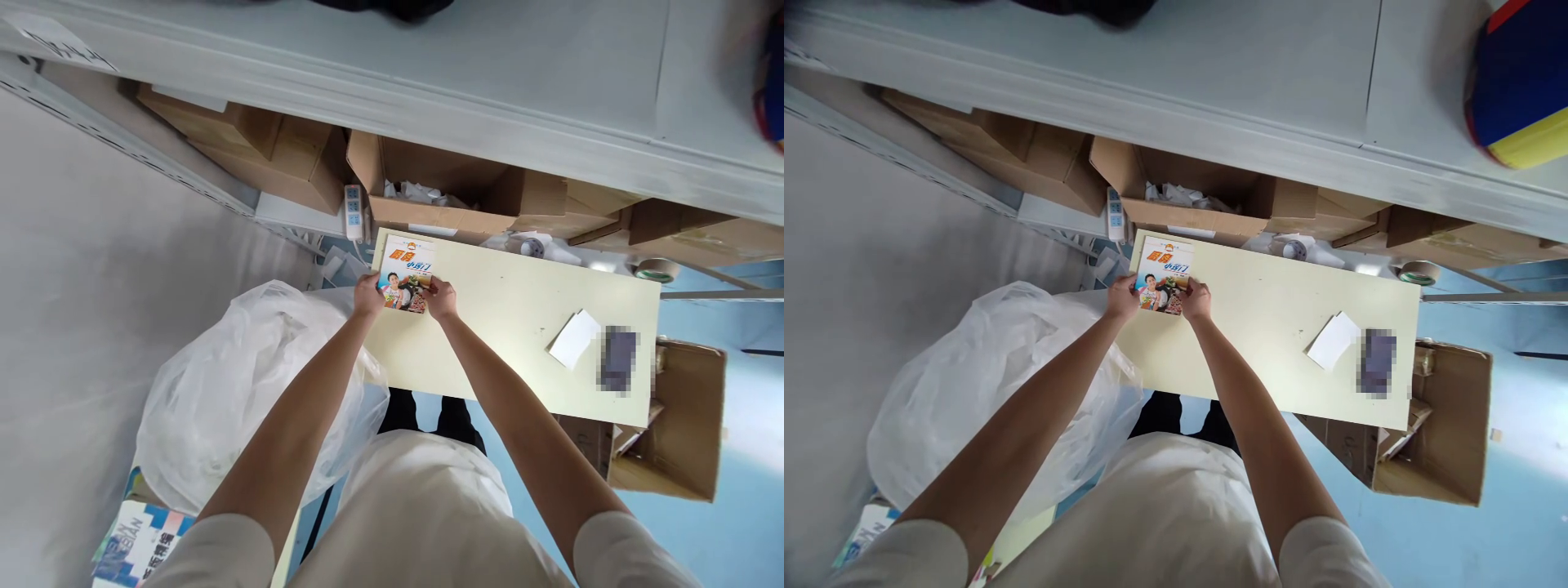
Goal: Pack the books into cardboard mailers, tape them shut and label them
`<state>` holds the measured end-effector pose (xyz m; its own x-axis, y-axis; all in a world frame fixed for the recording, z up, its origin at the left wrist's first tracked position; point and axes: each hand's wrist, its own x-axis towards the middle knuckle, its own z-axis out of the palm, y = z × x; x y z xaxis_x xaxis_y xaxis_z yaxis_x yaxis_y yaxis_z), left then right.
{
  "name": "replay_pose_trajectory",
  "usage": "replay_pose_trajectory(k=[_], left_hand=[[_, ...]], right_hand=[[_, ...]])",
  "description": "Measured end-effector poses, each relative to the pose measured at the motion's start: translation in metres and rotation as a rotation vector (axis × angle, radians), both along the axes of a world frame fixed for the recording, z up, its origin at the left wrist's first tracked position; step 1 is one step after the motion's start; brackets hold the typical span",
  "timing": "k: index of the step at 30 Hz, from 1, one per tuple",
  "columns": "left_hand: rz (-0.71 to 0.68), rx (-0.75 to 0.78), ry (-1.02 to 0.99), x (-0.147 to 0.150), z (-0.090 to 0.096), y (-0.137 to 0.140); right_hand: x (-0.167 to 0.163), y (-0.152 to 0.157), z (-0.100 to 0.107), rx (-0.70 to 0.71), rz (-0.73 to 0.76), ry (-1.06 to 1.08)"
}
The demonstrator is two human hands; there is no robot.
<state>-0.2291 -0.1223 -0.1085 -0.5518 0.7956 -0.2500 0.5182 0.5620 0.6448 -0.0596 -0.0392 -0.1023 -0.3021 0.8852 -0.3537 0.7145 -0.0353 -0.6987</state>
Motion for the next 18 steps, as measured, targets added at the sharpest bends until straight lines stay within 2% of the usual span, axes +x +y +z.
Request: replay_pose_trajectory(k=[3, 6, 11, 15, 18], left_hand=[[-0.005, -0.016, 0.005, 0.000, 0.005, 0.000], [-0.004, -0.028, 0.002, 0.001, 0.013, -0.001], [-0.029, -0.034, -0.004, 0.007, 0.037, 0.002], [-0.148, -0.067, -0.139, 0.025, 0.069, 0.011], [-0.283, -0.044, -0.256, 0.050, 0.104, 0.023]], right_hand=[[0.000, 0.000, 0.004, -0.004, 0.001, -0.026], [0.006, 0.002, 0.008, -0.066, -0.042, -0.039], [0.035, -0.002, 0.025, -0.165, -0.122, 0.044], [0.083, -0.020, 0.058, -0.275, -0.045, 0.156], [0.130, -0.021, 0.099, -0.264, 0.096, 0.214]])
